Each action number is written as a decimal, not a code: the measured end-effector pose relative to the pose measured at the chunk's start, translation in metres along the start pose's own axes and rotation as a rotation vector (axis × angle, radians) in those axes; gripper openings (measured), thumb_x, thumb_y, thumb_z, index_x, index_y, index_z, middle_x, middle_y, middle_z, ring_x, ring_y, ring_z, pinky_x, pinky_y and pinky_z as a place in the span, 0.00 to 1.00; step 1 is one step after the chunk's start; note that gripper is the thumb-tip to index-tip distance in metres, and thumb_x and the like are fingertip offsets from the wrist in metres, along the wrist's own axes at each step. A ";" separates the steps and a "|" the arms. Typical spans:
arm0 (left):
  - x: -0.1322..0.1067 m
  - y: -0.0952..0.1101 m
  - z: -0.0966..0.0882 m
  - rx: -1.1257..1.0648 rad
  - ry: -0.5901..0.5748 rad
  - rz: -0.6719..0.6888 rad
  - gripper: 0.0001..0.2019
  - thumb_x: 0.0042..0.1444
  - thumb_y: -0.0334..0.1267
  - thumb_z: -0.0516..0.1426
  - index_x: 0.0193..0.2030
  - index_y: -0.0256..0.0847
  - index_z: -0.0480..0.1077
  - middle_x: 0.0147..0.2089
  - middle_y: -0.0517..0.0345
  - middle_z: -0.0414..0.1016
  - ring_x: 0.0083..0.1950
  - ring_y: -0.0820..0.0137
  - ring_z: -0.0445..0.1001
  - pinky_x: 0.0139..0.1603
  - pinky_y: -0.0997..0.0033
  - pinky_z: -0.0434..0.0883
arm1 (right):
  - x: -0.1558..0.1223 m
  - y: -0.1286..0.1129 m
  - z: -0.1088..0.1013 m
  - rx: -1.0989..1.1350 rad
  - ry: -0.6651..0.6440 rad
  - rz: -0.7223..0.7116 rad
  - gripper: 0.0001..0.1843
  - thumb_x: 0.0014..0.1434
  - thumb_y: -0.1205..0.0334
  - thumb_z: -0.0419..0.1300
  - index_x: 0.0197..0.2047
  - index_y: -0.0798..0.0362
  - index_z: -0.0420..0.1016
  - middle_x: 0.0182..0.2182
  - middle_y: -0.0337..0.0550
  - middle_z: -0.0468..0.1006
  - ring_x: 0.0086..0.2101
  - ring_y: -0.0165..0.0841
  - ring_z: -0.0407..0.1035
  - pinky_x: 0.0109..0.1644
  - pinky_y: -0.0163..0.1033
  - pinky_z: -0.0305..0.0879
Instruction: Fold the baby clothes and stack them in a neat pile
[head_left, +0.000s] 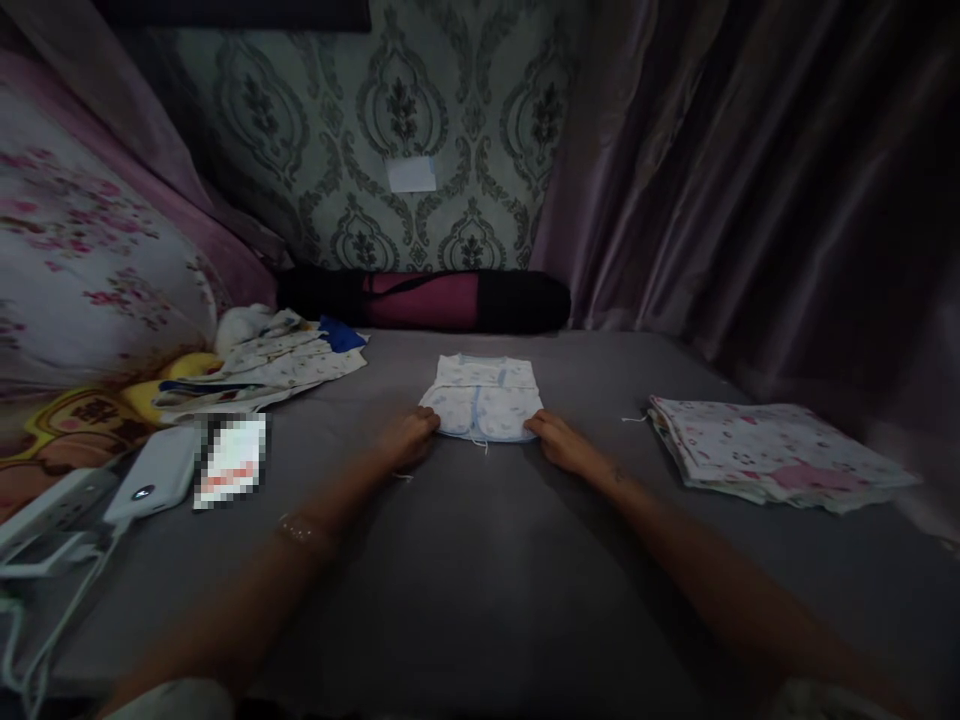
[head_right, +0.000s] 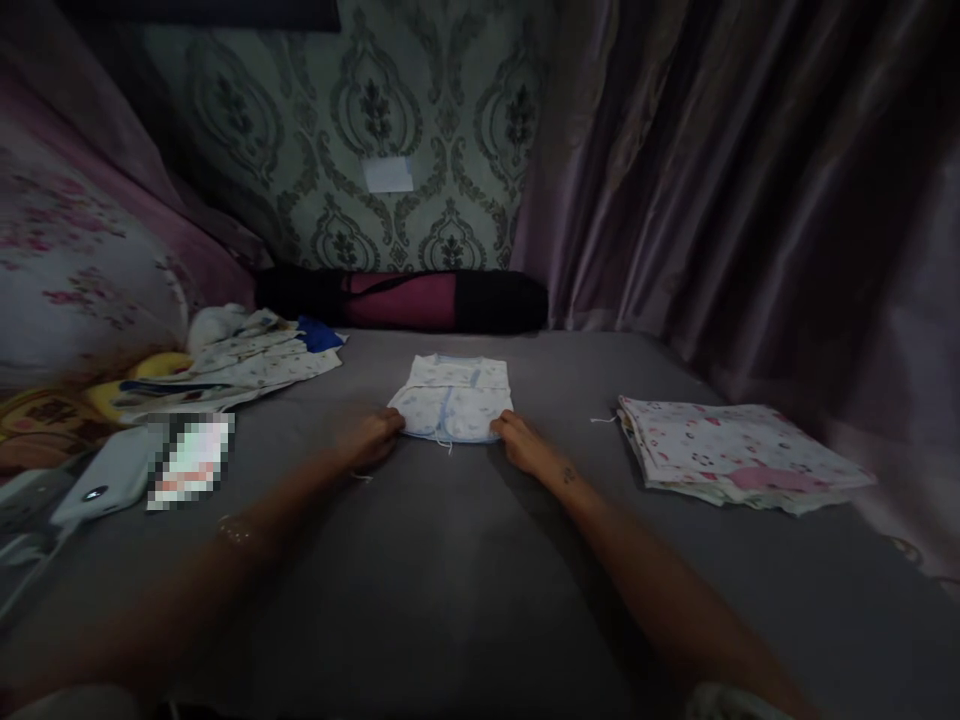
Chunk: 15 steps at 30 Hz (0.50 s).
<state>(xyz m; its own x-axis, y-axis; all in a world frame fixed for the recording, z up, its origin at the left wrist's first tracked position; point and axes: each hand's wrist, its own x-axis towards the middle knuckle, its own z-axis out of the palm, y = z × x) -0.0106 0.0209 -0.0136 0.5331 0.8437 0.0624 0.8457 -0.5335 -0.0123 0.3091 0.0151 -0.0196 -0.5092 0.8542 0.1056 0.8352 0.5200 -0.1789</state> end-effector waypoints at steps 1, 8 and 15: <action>0.002 0.000 0.002 -0.016 0.021 -0.032 0.11 0.56 0.29 0.49 0.42 0.37 0.70 0.45 0.47 0.74 0.47 0.61 0.72 0.47 0.65 0.69 | 0.003 0.002 0.003 0.023 0.014 0.012 0.27 0.55 0.81 0.47 0.52 0.52 0.73 0.51 0.47 0.73 0.53 0.33 0.65 0.58 0.37 0.60; 0.003 -0.006 0.014 -0.129 0.115 -0.124 0.18 0.55 0.29 0.49 0.52 0.40 0.67 0.52 0.47 0.73 0.55 0.59 0.70 0.55 0.57 0.66 | 0.007 0.005 0.023 0.095 0.147 0.048 0.31 0.55 0.81 0.45 0.60 0.59 0.67 0.51 0.53 0.71 0.53 0.35 0.64 0.60 0.41 0.59; 0.002 -0.028 0.031 -0.239 0.145 0.067 0.23 0.56 0.27 0.46 0.56 0.40 0.70 0.59 0.48 0.72 0.61 0.63 0.69 0.62 0.58 0.65 | 0.004 0.002 0.018 0.031 0.182 0.044 0.25 0.60 0.75 0.48 0.58 0.53 0.71 0.55 0.52 0.71 0.56 0.39 0.63 0.61 0.48 0.58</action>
<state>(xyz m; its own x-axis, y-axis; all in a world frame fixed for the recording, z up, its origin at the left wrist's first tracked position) -0.0330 0.0393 -0.0445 0.5642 0.7981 0.2117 0.7701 -0.6011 0.2136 0.3046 0.0198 -0.0369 -0.4239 0.8641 0.2714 0.8476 0.4841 -0.2172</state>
